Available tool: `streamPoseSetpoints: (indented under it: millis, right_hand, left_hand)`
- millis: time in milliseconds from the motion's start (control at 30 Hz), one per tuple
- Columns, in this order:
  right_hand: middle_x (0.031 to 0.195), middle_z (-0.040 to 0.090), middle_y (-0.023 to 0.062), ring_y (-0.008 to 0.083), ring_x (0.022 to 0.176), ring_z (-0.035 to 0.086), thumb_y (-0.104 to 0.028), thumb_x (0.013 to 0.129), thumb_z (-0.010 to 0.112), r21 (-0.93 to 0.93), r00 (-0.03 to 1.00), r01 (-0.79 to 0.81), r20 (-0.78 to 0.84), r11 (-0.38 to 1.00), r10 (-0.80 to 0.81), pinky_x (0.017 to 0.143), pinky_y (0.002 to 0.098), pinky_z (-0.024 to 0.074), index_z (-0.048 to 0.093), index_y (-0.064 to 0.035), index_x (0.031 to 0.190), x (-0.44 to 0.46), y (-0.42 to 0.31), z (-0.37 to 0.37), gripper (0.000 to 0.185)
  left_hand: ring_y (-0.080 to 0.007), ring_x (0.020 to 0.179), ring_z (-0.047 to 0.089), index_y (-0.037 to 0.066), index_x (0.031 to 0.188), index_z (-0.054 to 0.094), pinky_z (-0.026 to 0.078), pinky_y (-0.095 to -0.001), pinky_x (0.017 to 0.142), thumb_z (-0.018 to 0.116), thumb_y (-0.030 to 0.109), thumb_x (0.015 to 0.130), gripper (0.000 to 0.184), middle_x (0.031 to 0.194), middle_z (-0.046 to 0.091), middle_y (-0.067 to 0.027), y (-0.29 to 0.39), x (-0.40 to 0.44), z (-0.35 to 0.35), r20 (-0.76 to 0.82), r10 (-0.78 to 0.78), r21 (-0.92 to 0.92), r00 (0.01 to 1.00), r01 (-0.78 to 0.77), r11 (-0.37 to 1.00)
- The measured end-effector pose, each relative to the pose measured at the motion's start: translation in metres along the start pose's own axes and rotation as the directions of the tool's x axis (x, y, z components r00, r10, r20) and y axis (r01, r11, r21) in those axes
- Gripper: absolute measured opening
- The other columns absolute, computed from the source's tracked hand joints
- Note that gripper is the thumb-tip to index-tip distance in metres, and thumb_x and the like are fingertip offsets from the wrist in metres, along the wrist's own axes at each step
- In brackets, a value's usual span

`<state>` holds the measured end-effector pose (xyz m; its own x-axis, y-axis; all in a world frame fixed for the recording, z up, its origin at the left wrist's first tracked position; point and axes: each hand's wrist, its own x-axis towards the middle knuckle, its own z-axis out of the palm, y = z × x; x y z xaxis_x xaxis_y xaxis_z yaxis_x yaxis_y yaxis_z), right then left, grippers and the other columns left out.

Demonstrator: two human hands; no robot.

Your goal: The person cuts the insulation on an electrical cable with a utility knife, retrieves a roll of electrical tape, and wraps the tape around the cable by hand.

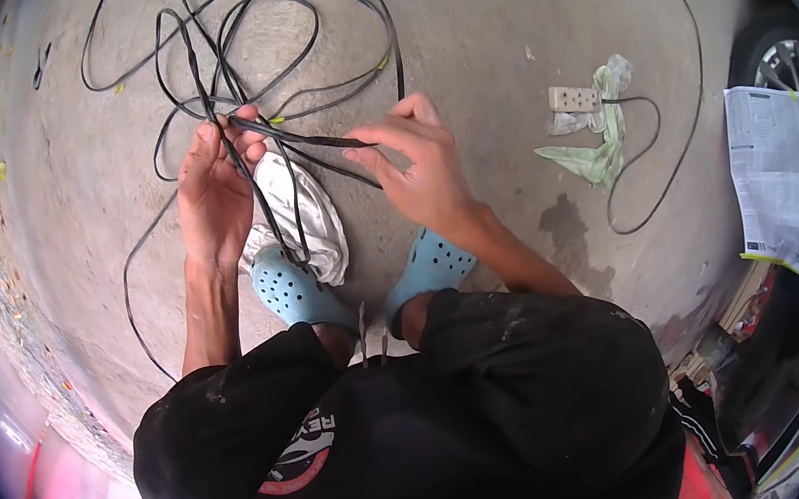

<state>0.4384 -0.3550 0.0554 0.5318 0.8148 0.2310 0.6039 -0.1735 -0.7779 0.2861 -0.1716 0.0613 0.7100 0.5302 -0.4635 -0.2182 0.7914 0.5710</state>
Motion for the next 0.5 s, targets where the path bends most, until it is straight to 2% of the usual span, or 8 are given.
streamPoseSetpoints:
  millis: [33, 100, 167, 267, 367, 433, 467, 500]
  right_hand:
    - [0.078, 0.070, 0.0073, 0.0212, 0.062, 0.048, -0.009, 0.088, 0.073, -0.037, 0.997, 0.078, -0.023, 0.996, -0.078, 0.059, 0.0286, 0.0445, 0.070, -0.0010, 0.096, 0.003, -0.001, -0.002, 0.011]
    - [0.075, 0.068, 0.0075, 0.0219, 0.062, 0.049, -0.011, 0.091, 0.071, -0.006, 0.996, 0.077, -0.041, 0.997, -0.077, 0.059, 0.0294, 0.0444, 0.069, -0.0004, 0.091, 0.008, -0.008, -0.003, 0.010]
    - [0.071, 0.066, 0.0070, 0.0183, 0.061, 0.049, -0.012, 0.096, 0.066, 0.126, 0.997, -0.076, -0.020, 0.989, 0.079, 0.058, 0.0296, 0.0434, 0.067, 0.0005, 0.087, 0.010, -0.025, -0.005, 0.015]
    - [0.064, 0.057, 0.0033, 0.0131, 0.056, 0.045, -0.021, 0.103, 0.057, 0.226, 0.939, -0.336, 0.159, 0.914, 0.306, 0.053, 0.0291, 0.0386, 0.061, 0.0004, 0.081, 0.010, -0.036, -0.012, 0.031]
    - [0.059, 0.042, -0.0019, 0.0069, 0.051, 0.035, -0.030, 0.108, 0.046, 0.402, 0.857, -0.502, 0.347, 0.765, 0.380, 0.047, 0.0279, 0.0277, 0.053, -0.0031, 0.074, 0.013, -0.041, -0.018, 0.044]
    - [0.058, 0.035, -0.0051, 0.0058, 0.050, 0.028, -0.033, 0.109, 0.043, 0.599, 0.730, -0.683, 0.566, 0.417, 0.382, 0.047, 0.0274, 0.0217, 0.047, -0.0072, 0.071, 0.010, -0.034, -0.019, 0.046]
    - [0.058, 0.031, -0.0067, 0.0052, 0.049, 0.025, -0.034, 0.109, 0.042, 0.635, 0.663, -0.744, 0.666, 0.208, 0.340, 0.047, 0.0272, 0.0187, 0.044, -0.0092, 0.070, 0.009, -0.032, -0.019, 0.047]
    - [0.058, 0.028, -0.0072, 0.0050, 0.050, 0.023, -0.035, 0.109, 0.041, 0.638, 0.637, -0.761, 0.696, 0.123, 0.332, 0.047, 0.0271, 0.0176, 0.042, -0.0110, 0.070, 0.009, -0.034, -0.020, 0.046]
  left_hand:
    - [-0.0231, 0.095, 0.071, -0.002, 0.112, 0.062, 0.058, -0.0323, 0.087, 0.052, 0.018, 0.104, 0.023, 0.118, 0.066, -0.0217, 0.002, -0.001, 0.000, -0.008, 0.011, 0.012, 1.000, -0.011, 1.000]
    - [-0.0235, 0.095, 0.071, -0.002, 0.112, 0.062, 0.057, -0.0321, 0.088, 0.052, 0.018, 0.104, 0.024, 0.117, 0.066, -0.0213, 0.002, -0.002, 0.003, -0.013, 0.017, -0.010, 1.000, -0.018, 1.000]
    - [-0.0240, 0.096, 0.071, -0.002, 0.112, 0.062, 0.057, -0.0319, 0.088, 0.052, 0.018, 0.103, 0.023, 0.118, 0.066, -0.0213, 0.004, -0.001, 0.005, -0.034, 0.019, -0.015, 0.999, -0.019, 1.000]
    - [-0.0197, 0.101, 0.068, 0.001, 0.113, 0.060, 0.056, -0.0316, 0.089, 0.052, 0.020, 0.104, 0.023, 0.123, 0.064, -0.0193, 0.005, 0.000, 0.008, -0.030, 0.002, 0.003, 1.000, -0.002, 1.000]
    - [-0.0203, 0.101, 0.068, 0.000, 0.112, 0.060, 0.056, -0.0312, 0.090, 0.052, 0.018, 0.104, 0.021, 0.122, 0.064, -0.0193, 0.007, 0.003, 0.009, -0.041, 0.002, 0.003, 0.999, -0.002, 1.000]
    - [-0.0208, 0.101, 0.068, 0.000, 0.111, 0.059, 0.056, -0.0309, 0.090, 0.052, 0.017, 0.104, 0.020, 0.121, 0.064, -0.0193, 0.006, 0.004, 0.007, -0.050, -0.018, -0.038, 0.999, 0.016, 0.999]
    - [-0.0211, 0.101, 0.068, 0.000, 0.111, 0.059, 0.057, -0.0307, 0.090, 0.052, 0.016, 0.104, 0.020, 0.120, 0.065, -0.0193, 0.006, 0.004, 0.006, -0.054, -0.028, -0.057, 0.998, 0.025, 0.998]
    - [-0.0213, 0.101, 0.068, 0.000, 0.111, 0.059, 0.057, -0.0306, 0.090, 0.052, 0.016, 0.104, 0.019, 0.120, 0.065, -0.0193, 0.006, 0.004, 0.005, -0.048, -0.030, -0.067, 0.998, 0.027, 0.997]
